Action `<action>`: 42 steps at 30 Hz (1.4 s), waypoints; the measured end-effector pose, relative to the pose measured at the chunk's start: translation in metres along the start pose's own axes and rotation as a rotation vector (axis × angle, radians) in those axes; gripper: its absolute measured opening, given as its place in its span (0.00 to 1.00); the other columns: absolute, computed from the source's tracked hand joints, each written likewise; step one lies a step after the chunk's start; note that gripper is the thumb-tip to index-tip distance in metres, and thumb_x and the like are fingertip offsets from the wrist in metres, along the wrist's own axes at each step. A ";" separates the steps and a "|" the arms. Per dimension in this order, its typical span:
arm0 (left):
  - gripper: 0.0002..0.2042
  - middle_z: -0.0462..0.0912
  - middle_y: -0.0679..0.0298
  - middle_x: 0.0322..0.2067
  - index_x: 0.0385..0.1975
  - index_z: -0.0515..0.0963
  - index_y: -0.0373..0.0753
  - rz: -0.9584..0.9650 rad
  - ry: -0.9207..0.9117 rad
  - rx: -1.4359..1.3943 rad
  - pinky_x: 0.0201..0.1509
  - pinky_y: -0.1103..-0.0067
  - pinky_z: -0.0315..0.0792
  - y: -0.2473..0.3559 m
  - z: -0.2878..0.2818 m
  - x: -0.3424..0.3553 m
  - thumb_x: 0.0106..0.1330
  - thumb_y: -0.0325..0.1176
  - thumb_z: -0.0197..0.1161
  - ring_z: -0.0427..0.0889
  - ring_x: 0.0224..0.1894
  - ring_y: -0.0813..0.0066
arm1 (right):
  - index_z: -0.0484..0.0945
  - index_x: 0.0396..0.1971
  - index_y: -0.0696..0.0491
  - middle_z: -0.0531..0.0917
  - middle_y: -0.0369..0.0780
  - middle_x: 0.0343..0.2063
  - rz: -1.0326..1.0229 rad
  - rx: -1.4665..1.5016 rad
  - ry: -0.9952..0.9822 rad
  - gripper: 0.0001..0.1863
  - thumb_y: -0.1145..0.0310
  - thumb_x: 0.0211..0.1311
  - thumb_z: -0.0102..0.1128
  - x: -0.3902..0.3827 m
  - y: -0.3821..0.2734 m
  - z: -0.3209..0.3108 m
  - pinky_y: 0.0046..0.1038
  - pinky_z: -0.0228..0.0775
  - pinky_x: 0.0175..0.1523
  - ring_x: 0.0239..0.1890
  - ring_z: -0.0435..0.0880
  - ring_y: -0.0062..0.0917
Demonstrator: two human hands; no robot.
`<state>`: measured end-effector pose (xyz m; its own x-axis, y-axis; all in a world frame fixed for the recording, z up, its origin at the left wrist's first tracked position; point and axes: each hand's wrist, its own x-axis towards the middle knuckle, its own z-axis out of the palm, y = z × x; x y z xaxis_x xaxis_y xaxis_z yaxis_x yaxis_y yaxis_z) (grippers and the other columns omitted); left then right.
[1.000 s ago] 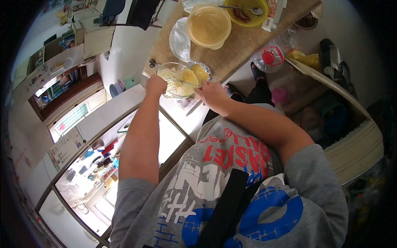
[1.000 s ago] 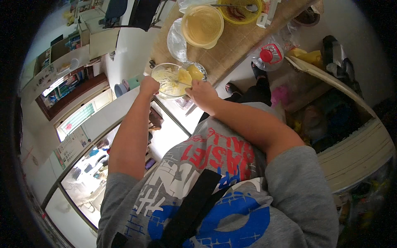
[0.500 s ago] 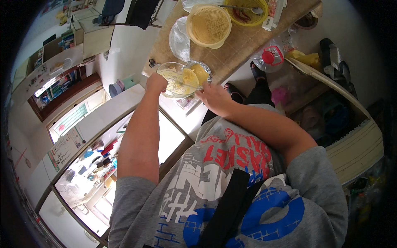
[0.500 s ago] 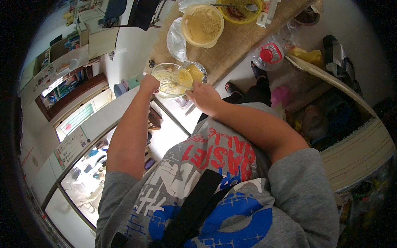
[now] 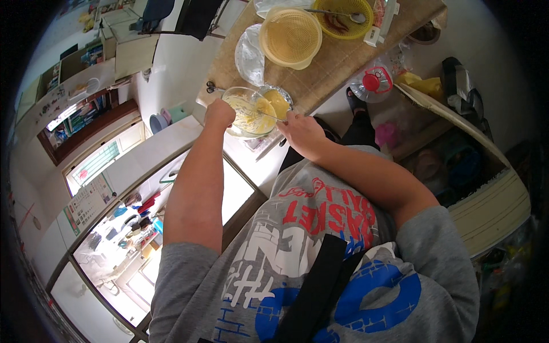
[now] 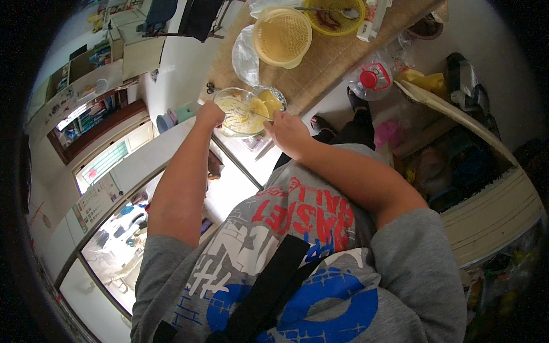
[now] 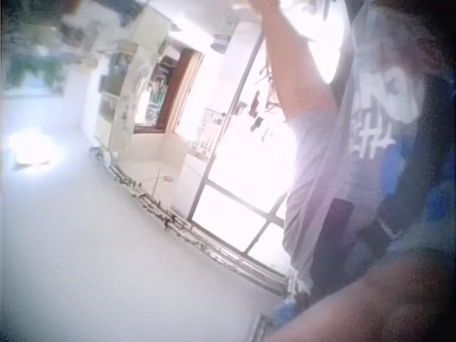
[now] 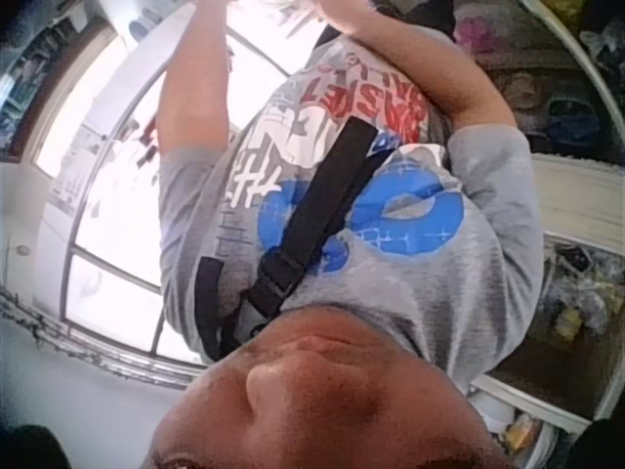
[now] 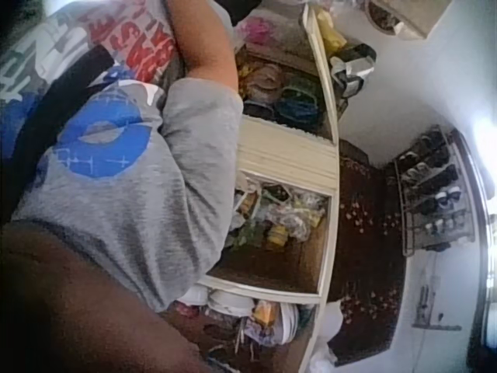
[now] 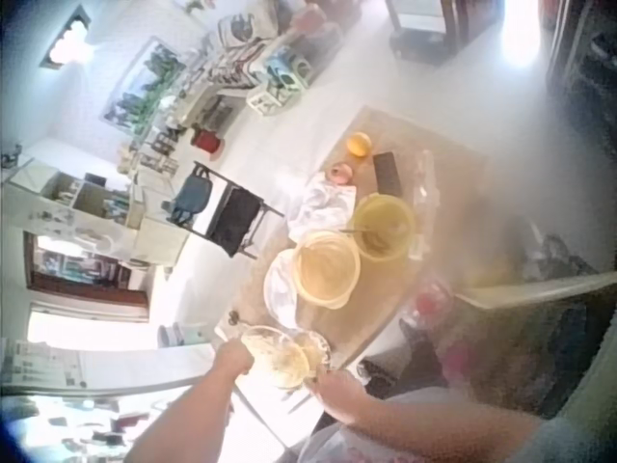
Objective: The person whisks a yellow mixture, likely eggs, in a clear glass bowl using a green-handled whisk. They hold the bowl steady with their left hand while whisking with their right hand. The person occasionally scrapes the sides of the bowl to incorporate the mixture.
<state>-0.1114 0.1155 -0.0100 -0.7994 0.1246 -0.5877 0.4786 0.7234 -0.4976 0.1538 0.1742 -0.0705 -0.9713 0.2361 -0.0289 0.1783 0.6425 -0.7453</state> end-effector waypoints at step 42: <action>0.12 0.85 0.48 0.48 0.45 0.83 0.35 0.046 0.105 -0.017 0.53 0.65 0.79 0.009 -0.009 -0.034 0.63 0.29 0.60 0.84 0.52 0.52 | 0.79 0.41 0.56 0.83 0.46 0.32 0.079 -0.021 -0.061 0.11 0.68 0.61 0.59 0.035 0.014 -0.020 0.39 0.80 0.35 0.34 0.86 0.40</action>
<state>-0.0838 0.1238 0.0114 -0.8107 0.2283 -0.5391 0.5105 0.7265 -0.4600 0.1252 0.2060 -0.0684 -0.9618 0.2420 -0.1276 0.2570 0.6390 -0.7250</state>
